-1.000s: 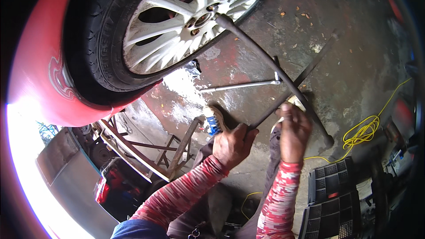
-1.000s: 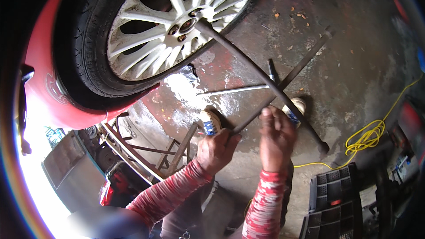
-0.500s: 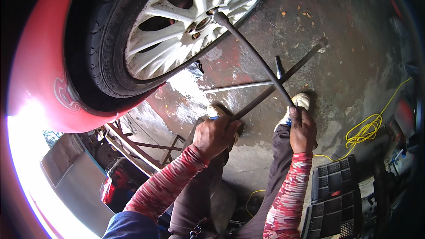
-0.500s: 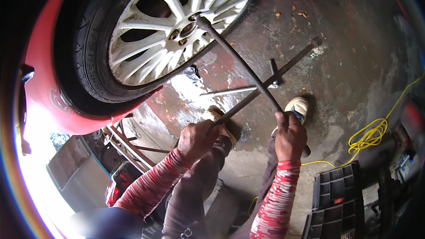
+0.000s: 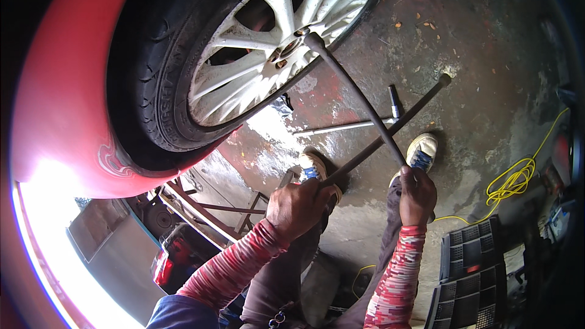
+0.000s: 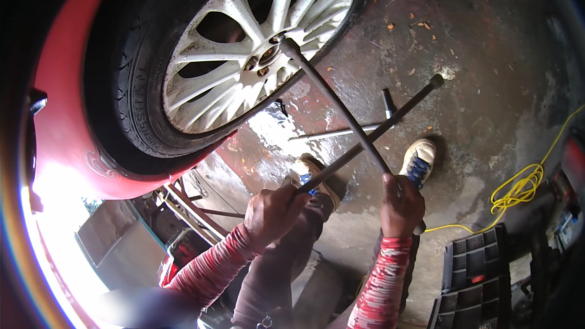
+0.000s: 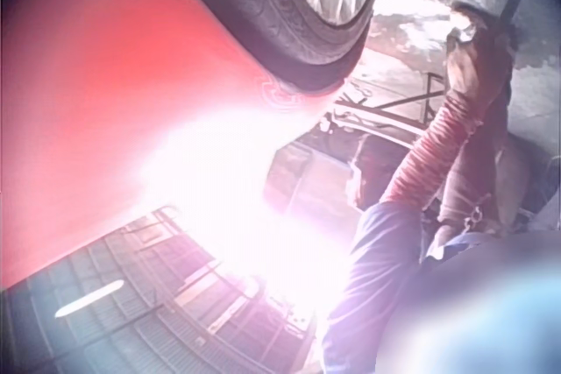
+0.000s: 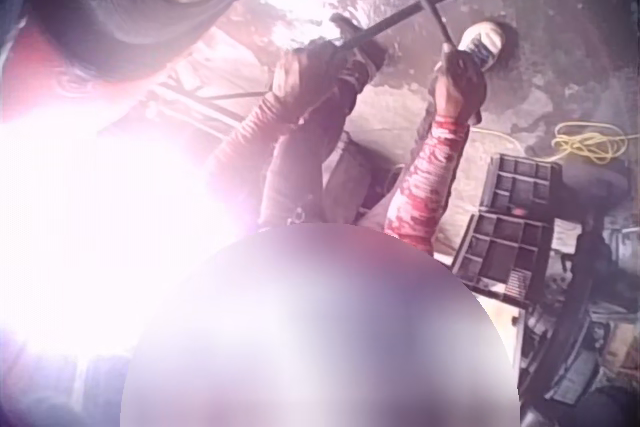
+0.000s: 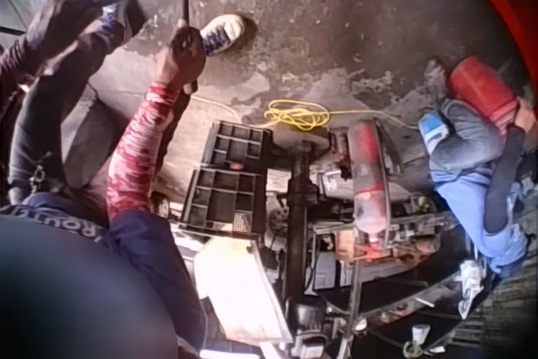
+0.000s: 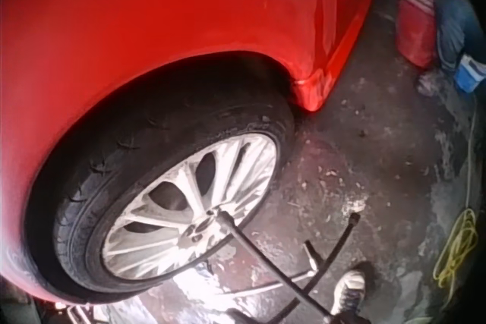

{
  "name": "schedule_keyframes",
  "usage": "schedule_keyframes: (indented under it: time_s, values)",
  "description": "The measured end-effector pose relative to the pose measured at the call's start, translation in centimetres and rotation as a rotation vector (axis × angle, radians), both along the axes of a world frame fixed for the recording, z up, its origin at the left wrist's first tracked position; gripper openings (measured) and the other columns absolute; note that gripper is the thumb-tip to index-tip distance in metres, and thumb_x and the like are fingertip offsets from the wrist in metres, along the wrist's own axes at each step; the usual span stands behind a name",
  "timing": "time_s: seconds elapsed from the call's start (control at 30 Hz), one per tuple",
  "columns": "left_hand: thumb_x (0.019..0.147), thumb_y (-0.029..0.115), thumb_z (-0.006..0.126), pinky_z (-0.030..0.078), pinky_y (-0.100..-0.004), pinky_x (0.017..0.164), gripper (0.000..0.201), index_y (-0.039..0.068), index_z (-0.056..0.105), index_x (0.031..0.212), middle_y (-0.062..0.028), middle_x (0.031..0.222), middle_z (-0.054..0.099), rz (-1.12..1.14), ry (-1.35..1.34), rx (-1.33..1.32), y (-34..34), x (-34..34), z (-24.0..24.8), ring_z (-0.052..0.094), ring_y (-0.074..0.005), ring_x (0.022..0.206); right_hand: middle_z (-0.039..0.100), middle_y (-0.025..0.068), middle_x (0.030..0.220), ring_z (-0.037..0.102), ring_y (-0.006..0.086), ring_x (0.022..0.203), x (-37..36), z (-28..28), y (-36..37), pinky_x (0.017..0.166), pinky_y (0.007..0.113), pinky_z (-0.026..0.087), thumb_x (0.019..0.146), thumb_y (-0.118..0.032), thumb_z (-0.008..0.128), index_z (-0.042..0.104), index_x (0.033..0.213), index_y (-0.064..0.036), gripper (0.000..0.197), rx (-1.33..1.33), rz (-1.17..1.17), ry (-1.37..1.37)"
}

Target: The person uses a lug wrench to tighten the lug nuts on the front left wheel of a red car. They then walk to a tool rack, retrieve a cross wrench, and return to the wheel to continue tightening the lug nuts.

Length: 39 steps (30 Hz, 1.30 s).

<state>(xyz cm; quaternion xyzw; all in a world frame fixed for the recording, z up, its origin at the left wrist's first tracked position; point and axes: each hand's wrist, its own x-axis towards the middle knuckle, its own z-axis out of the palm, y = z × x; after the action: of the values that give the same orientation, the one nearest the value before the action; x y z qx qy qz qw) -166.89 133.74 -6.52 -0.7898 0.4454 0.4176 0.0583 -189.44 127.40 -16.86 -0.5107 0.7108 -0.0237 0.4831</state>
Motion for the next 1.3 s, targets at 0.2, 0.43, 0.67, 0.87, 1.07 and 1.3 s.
schedule_keyframes:
  time_s: [0.2, 0.43, 0.67, 0.87, 1.07, 1.3]
  values:
    - [0.093, 0.033, 0.064, 0.047, -0.0437, 0.051, 0.028, 0.007, 0.063, 0.082, -0.0152, 0.056, 0.056, -0.005, -0.004, -0.042, -0.2, -0.1, -0.2, 0.061, -0.0356, 0.054, 0.062, 0.0132, 0.071, 0.060, 0.0349, 0.066, -0.1, -0.2, -0.3, 0.062, 0.043, 0.044, 0.093, -0.044, 0.061, 0.067, 0.082, -0.0076, 0.039, -0.076, -0.021, -0.071]
    - [0.091, 0.034, 0.066, 0.048, -0.0440, 0.052, 0.028, 0.008, 0.063, 0.081, -0.0144, 0.059, 0.058, 0.003, -0.025, -0.070, 1.5, 1.2, -2.6, 0.062, -0.0360, 0.057, 0.063, 0.0122, 0.071, 0.060, 0.0331, 0.068, 1.0, -0.6, -0.7, 0.063, 0.042, 0.045, 0.093, -0.043, 0.062, 0.068, 0.084, -0.0085, 0.036, -0.012, 0.008, -0.065]
    - [0.089, 0.039, 0.067, 0.051, -0.0453, 0.058, 0.030, 0.009, 0.067, 0.090, -0.0145, 0.070, 0.065, 0.059, 0.140, -0.145, 2.0, 2.9, -8.3, 0.066, -0.0356, 0.065, 0.065, 0.0099, 0.073, 0.062, 0.0314, 0.068, 2.6, 0.0, -1.1, 0.063, 0.040, 0.046, 0.092, -0.042, 0.065, 0.069, 0.086, -0.0115, 0.031, -0.116, -0.034, -0.010]
    - [0.090, 0.040, 0.064, 0.052, -0.0441, 0.061, 0.033, 0.008, 0.068, 0.086, -0.0152, 0.069, 0.066, 0.030, 0.053, -0.022, 1.2, 2.2, -9.6, 0.067, -0.0352, 0.068, 0.065, 0.0113, 0.075, 0.062, 0.0330, 0.067, 2.4, -0.8, -2.7, 0.063, 0.041, 0.046, 0.092, -0.043, 0.063, 0.067, 0.089, -0.0111, 0.033, 0.012, -0.038, 0.020]
    - [0.093, 0.048, 0.055, 0.053, -0.0433, 0.061, 0.044, 0.009, 0.073, 0.081, -0.0148, 0.068, 0.068, 0.017, -0.004, 0.257, 0.6, 2.2, -12.3, 0.068, -0.0341, 0.066, 0.065, 0.0141, 0.076, 0.063, 0.0344, 0.070, 2.5, -1.8, -2.5, 0.063, 0.043, 0.046, 0.092, -0.046, 0.062, 0.068, 0.091, -0.0111, 0.035, 0.008, -0.079, -0.075]
    - [0.091, 0.050, 0.059, 0.053, -0.0458, 0.066, 0.044, 0.009, 0.073, 0.083, -0.0165, 0.070, 0.067, 0.040, -0.013, 0.136, 0.5, 2.0, -11.8, 0.067, -0.0362, 0.069, 0.062, 0.0197, 0.075, 0.059, 0.0427, 0.072, 3.5, -3.0, -4.8, 0.064, 0.048, 0.043, 0.093, -0.055, 0.056, 0.065, 0.079, -0.0055, 0.052, 0.044, 0.110, -0.020]
